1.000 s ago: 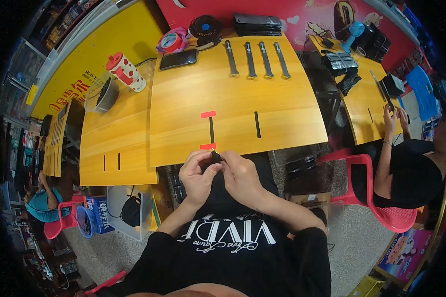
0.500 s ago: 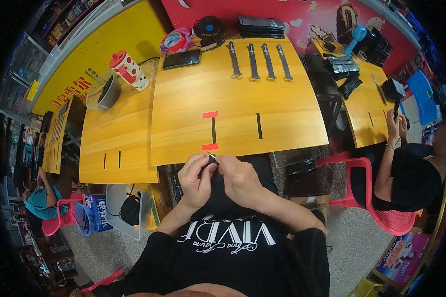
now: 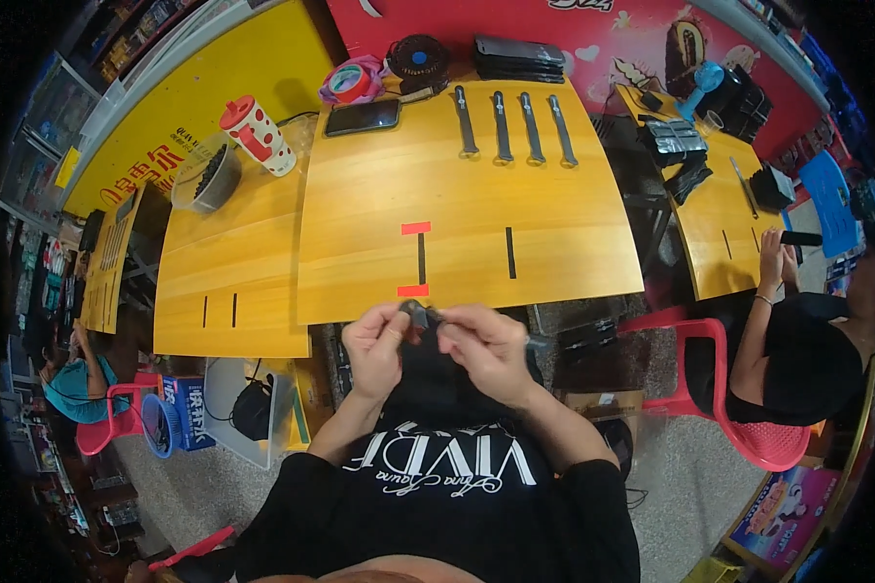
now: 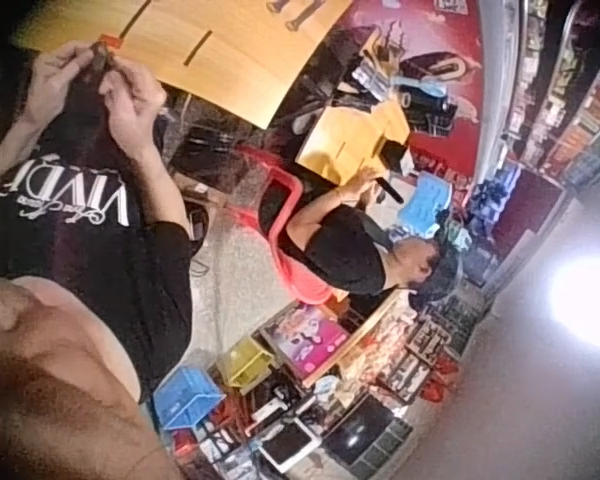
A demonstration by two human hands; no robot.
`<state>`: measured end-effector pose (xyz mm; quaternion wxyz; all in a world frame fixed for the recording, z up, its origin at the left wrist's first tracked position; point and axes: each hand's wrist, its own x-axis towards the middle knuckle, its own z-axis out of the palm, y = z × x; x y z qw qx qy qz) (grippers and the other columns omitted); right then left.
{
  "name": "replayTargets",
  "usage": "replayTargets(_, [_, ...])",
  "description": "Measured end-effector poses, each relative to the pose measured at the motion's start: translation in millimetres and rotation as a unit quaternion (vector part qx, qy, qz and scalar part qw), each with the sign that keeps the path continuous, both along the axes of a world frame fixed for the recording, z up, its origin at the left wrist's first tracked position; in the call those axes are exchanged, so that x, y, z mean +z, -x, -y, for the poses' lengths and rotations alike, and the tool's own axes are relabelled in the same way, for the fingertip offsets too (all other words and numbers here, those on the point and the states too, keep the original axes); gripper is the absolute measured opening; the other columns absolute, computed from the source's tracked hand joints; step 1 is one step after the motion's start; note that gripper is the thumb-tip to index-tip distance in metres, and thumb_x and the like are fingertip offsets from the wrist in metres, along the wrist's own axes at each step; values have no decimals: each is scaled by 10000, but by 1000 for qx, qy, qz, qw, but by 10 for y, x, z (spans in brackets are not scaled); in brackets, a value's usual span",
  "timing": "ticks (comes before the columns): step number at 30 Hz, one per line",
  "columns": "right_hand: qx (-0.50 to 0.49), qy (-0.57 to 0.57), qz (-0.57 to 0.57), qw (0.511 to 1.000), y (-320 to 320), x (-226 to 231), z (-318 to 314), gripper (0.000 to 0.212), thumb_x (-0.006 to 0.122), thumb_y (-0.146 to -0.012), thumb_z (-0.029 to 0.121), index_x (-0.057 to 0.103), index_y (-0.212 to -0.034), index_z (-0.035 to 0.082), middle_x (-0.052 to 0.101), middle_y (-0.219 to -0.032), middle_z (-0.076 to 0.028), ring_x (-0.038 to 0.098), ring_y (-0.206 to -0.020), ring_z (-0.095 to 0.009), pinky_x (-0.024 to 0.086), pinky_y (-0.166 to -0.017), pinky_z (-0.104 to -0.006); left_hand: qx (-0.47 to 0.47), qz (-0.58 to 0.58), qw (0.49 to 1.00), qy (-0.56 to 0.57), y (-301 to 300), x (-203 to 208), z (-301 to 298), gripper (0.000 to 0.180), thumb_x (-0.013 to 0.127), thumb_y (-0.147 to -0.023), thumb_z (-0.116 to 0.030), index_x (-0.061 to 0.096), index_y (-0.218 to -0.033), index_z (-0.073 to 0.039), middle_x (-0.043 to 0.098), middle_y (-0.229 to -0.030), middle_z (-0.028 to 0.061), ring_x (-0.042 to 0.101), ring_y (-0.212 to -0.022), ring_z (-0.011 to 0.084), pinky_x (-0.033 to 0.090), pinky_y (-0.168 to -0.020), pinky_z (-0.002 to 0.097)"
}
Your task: Manually attaching flexible black strips to a base plate.
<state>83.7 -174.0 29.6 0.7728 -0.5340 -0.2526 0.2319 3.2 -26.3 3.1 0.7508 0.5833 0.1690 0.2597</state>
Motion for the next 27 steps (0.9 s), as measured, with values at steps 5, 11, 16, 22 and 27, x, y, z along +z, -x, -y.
replayTargets(5, [-37, -184, -36, 982, -259, 394, 438, 262, 492, -908, -74, 584, -1146, -17, 573, -666, -76, 398, -474, -58, 298, -420, -203, 115, -15, 970, 215, 203, -303, -585, 94, 607, -918, -41, 652, -917, 41, 661, -771, 103, 615, -624, 155, 524, -624, 276])
replayTargets(11, [-25, -328, -16, 944, -486, 793, 936, 242, 432, -917, -56, 518, -1132, 14, 503, -752, -42, 361, -428, -42, 250, -373, -208, 210, 76, 958, 181, 682, -444, -1506, 71, 613, -921, -56, 646, -870, -17, 650, -745, 87, 581, -574, 149, 508, -576, 281])
replayTargets(16, [-141, -132, 134, 972, -704, 1359, 770, 225, 435, -911, -53, 528, -1116, -40, 512, -727, -52, 367, -416, -43, 252, -405, -183, 285, 40, 945, 154, 1004, -614, -2230, 104, 627, -931, -108, 645, -882, -19, 648, -743, 76, 577, -569, 139, 499, -546, 287])
replayTargets(22, [-61, -1, 295, 953, -986, 1115, 184, 277, 456, -891, -112, 579, -1134, -60, 655, -807, -152, 440, -495, -51, 353, -474, -179, 447, -261, 676, -525, 405, -440, -1981, 163, 626, -925, -134, 642, -943, 28, 664, -867, 94, 600, -668, 195, 501, -600, 329])
replayTargets(27, [56, 119, 408, 904, -728, 1013, 2, 303, 485, -815, -142, 609, -1073, -43, 660, -923, -169, 574, -627, -170, 464, -571, -258, -220, -32, 952, 210, -76, 193, -821, 227, 545, -987, -173, 623, -1105, 5, 686, -994, 144, 646, -871, 165, 538, -703, 290])
